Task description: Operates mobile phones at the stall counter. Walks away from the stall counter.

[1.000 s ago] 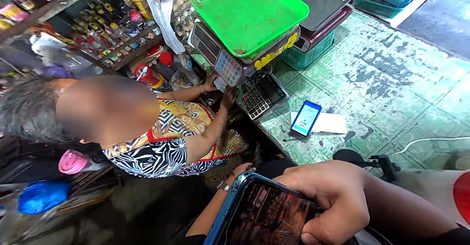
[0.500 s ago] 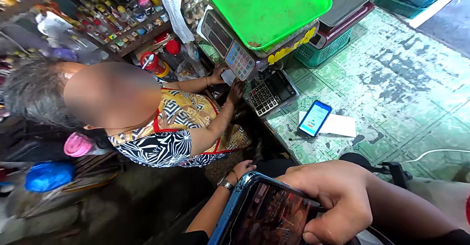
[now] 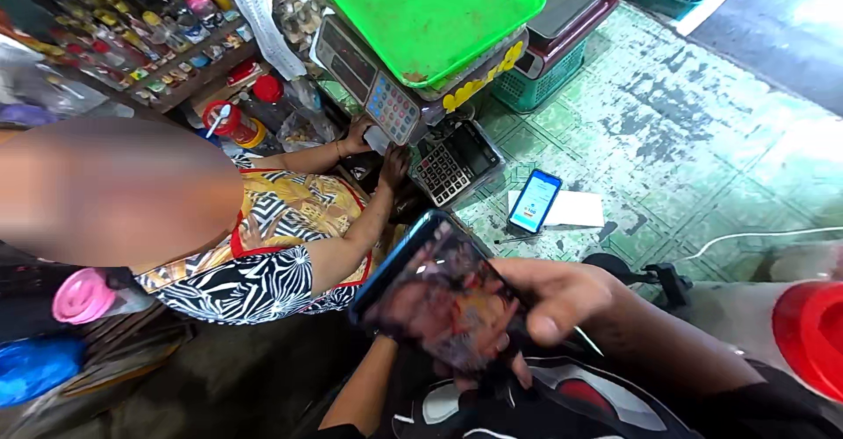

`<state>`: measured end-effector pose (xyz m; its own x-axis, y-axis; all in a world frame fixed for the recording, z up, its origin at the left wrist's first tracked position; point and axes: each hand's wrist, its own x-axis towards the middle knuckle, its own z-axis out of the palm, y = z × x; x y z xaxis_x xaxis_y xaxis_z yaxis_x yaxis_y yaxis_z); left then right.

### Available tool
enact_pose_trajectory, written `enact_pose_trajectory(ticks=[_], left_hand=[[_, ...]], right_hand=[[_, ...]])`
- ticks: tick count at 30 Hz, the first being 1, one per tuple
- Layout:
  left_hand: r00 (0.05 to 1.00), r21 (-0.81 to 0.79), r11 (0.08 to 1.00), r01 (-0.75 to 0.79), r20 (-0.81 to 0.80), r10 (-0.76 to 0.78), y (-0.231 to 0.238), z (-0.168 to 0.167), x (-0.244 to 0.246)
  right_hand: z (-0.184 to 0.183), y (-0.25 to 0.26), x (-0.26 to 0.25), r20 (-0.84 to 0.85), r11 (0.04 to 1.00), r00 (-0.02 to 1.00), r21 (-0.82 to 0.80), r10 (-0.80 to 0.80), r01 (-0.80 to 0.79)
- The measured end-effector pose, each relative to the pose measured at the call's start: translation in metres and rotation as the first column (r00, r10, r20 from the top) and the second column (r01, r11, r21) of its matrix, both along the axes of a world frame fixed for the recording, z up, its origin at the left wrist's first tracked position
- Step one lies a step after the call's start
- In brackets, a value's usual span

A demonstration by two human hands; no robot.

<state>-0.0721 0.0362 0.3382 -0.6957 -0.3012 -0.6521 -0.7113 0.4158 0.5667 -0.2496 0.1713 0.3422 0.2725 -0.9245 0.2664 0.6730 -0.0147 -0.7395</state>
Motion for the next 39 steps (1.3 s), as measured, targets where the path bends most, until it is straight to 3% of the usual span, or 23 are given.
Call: enact_pose_trajectory(ticks=[2, 5, 6, 8, 13, 19, 27, 30, 35, 39], left_hand=[[0.995, 0.234, 0.968, -0.088, 0.061, 0.076, -0.021, -0.105, -0.002], [0.989, 0.232, 0.966, -0.111, 0.120, 0.085, -0.036, -0.252, 0.027], [0.984, 0.225, 0.968, -0.113, 0.158, 0.078, -0.041, -0.284, 0.038], [0.965, 0.230, 0.962, -0.150, 0.247, 0.091, -0.043, -0.311, 0.059], [0.894, 0.206, 0.933, -0.296, 0.404, 0.195, -0.034, -0.328, 0.116], [0.710, 0.147, 0.826, -0.544, 0.606, 0.359, -0.008, -0.324, 0.173], [0.681, 0.107, 0.770, -0.629, 0.554, 0.479, 0.009, -0.291, 0.176], [0.700, 0.098, 0.772, -0.628, 0.505, 0.505, 0.007, -0.285, 0.160], [0.844, 0.127, 0.866, -0.484, 0.329, 0.423, -0.002, -0.265, 0.117], [0.906, 0.180, 0.894, -0.411, 0.190, 0.379, -0.006, -0.237, 0.071]], right_hand=[[-0.018, 0.001, -0.007, 0.029, 0.993, 0.996, 0.092, -0.079, 0.076], [-0.048, 0.001, -0.017, 0.035, 0.964, 0.981, 0.198, -0.189, 0.178], [-0.058, 0.001, -0.020, 0.047, 0.956, 0.977, 0.217, -0.210, 0.195], [-0.075, -0.001, -0.023, 0.056, 0.944, 0.968, 0.242, -0.244, 0.224], [-0.088, -0.008, -0.026, 0.074, 0.943, 0.968, 0.255, -0.240, 0.214], [-0.104, -0.019, -0.027, 0.105, 0.935, 0.976, 0.322, -0.189, 0.147], [-0.115, -0.037, -0.033, 0.221, 0.955, 0.962, 0.282, -0.160, 0.094], [-0.113, -0.036, -0.037, 0.239, 0.968, 0.961, 0.237, -0.140, 0.082], [-0.104, -0.026, -0.047, 0.199, 0.975, 0.967, 0.185, -0.158, 0.121], [-0.106, -0.016, -0.055, 0.166, 0.973, 0.964, 0.141, -0.206, 0.183]])
